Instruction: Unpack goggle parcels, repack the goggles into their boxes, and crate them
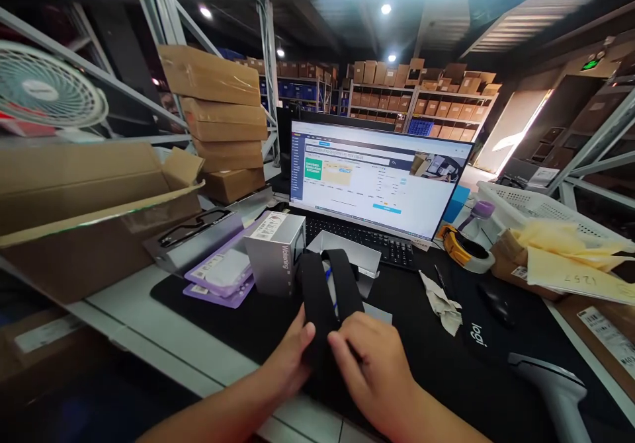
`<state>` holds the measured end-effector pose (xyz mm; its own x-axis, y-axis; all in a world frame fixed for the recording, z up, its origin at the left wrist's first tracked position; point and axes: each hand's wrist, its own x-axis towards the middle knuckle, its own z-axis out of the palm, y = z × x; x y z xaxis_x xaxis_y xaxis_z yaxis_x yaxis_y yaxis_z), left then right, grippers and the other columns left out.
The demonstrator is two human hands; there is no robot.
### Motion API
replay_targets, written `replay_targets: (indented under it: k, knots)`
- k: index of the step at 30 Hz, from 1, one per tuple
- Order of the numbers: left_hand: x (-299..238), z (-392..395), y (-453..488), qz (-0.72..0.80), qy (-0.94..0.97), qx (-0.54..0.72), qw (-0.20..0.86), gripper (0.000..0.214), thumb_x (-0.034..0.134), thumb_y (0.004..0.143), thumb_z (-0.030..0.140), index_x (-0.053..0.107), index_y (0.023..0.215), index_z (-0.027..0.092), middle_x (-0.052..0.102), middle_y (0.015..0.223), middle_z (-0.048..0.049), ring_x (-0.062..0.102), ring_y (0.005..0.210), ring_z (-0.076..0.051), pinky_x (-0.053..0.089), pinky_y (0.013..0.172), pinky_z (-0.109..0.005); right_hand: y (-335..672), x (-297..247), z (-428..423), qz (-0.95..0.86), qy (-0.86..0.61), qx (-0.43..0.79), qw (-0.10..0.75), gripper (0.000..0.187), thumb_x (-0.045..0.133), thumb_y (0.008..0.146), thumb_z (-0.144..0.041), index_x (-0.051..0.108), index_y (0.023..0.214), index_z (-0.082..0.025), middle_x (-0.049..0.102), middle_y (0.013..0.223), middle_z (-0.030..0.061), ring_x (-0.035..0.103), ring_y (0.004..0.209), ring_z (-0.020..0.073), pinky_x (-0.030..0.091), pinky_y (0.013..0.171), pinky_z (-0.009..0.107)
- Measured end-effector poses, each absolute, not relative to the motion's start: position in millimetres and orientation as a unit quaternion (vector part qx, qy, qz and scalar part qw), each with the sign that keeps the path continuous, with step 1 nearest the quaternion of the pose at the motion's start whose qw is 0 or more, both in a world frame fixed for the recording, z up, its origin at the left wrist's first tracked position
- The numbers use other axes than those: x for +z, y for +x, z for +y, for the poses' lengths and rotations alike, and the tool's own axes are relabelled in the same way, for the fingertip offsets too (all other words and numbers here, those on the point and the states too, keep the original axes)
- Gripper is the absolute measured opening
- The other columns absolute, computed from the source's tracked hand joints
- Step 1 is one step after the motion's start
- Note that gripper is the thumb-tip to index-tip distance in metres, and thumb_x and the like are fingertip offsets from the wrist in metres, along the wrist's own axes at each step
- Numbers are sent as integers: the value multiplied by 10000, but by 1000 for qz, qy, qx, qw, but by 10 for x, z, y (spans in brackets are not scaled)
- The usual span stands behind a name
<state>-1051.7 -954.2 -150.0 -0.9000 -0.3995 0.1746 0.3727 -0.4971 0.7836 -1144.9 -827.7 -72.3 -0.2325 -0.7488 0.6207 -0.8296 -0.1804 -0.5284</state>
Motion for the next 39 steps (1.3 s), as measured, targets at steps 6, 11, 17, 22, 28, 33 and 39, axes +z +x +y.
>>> replay_targets:
  k: [6, 11, 17, 22, 28, 33, 39]
  knots:
    - [-1371, -9807, -10434, -595, 7, -784, 176, 995, 834, 651, 384, 292, 1462, 189, 522, 1416, -168, 487, 1333, -367, 356, 1136, -528, -11693, -526, -8120, -689, 645, 329, -23, 401, 454, 1044, -318, 452, 664, -187, 494, 626, -32, 458, 570, 88, 315, 559, 234]
    - [-1202, -9831, -10349, -811, -10, -571, 126, 1171, 789, 548, 173, 185, 1549, 245, 466, 1459, -124, 480, 1331, -321, 366, 1154, -453, -12150, -468, -8085, -752, 533, 378, 85, 459, 436, 1036, -422, 478, 641, -194, 501, 598, -19, 467, 565, 117, 318, 560, 260]
    - [-1032, -9919, -10346, -905, -140, -397, 67, 1292, 859, 439, 245, 214, 1558, 264, 496, 1440, -107, 534, 1263, -332, 413, 1135, -455, -12325, -583, -8227, -749, 562, 352, -10, 489, 396, 1031, -491, 509, 656, -199, 540, 636, -2, 509, 613, 143, 372, 593, 275]
    - [-1047, -9827, -10518, -942, -35, -280, 181, 1236, 839, 514, 283, 176, 1556, 231, 479, 1446, -138, 512, 1277, -343, 429, 1111, -504, -12514, -524, -8033, -742, 510, 433, -41, 360, 461, 998, -540, 669, 1124, -275, 683, 1174, 69, 634, 1102, 247, 510, 936, 373]
    - [-821, -9621, -11025, -942, -38, -178, 282, 1187, 833, 625, 350, 133, 1574, 210, 463, 1448, -186, 509, 1273, -365, 448, 1054, -529, -12542, -328, -7735, -725, 532, 430, -81, 962, 802, 703, -629, 370, 1512, -337, 449, 1525, 84, 498, 1347, 350, 461, 1106, 450]
    - [-847, -9972, -11410, -928, -105, -246, 260, 1334, 927, 530, 531, 157, 1565, 192, 399, 1524, -222, 420, 1396, -383, 371, 1148, -538, -12744, -246, -7563, -791, 387, 472, 49, 882, 844, 641, -605, 508, 1410, -337, 600, 1335, 83, 618, 1156, 339, 511, 1025, 468]
    - [-1231, -10446, -11494, -971, 52, -25, 232, 523, 757, 688, -34, 635, 1156, 167, 620, 1298, -180, 561, 1272, -367, 287, 1159, -631, -13038, -119, -7095, -768, 228, 546, 244, 969, 879, 591, -600, 507, 1437, -309, 544, 1410, 104, 533, 1271, 361, 428, 1077, 520]
